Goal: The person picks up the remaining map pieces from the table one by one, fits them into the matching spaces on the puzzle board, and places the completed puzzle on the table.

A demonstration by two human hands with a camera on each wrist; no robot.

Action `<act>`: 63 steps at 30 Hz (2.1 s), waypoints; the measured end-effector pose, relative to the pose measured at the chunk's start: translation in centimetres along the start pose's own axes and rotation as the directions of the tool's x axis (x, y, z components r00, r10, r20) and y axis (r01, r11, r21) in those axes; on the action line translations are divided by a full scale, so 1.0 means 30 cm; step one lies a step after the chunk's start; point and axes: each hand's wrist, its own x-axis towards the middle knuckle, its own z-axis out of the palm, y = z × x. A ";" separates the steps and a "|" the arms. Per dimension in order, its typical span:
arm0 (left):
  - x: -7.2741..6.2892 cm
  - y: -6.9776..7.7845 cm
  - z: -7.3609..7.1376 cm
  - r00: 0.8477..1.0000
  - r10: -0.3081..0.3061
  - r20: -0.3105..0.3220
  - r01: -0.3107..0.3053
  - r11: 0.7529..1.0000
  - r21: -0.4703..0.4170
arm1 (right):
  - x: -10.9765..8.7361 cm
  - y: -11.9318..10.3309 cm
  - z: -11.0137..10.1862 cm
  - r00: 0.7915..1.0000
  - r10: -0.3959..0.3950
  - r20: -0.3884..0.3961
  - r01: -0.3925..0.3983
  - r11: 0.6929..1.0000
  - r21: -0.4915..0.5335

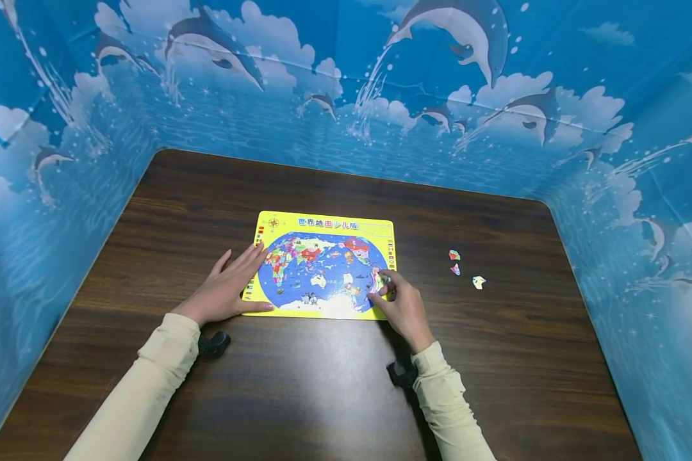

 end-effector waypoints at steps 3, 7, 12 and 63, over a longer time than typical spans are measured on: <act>-0.002 0.000 0.001 1.000 -0.002 0.002 0.002 1.000 0.000 | 0.000 0.005 0.001 1.000 -0.016 -0.006 0.016 1.000 0.010; -0.004 -0.001 0.003 1.000 -0.001 0.000 0.001 1.000 -0.001 | -0.002 0.006 -0.002 0.998 -0.068 -0.007 0.068 0.998 0.000; -0.003 -0.002 0.003 1.000 0.008 -0.005 -0.008 1.000 -0.008 | -0.007 0.001 -0.007 0.996 -0.094 0.003 0.094 0.994 -0.057; -0.023 0.004 0.004 0.999 0.015 -0.029 -0.015 1.000 -0.012 | 0.203 0.301 -0.344 0.902 0.268 -0.339 -0.294 0.956 -0.025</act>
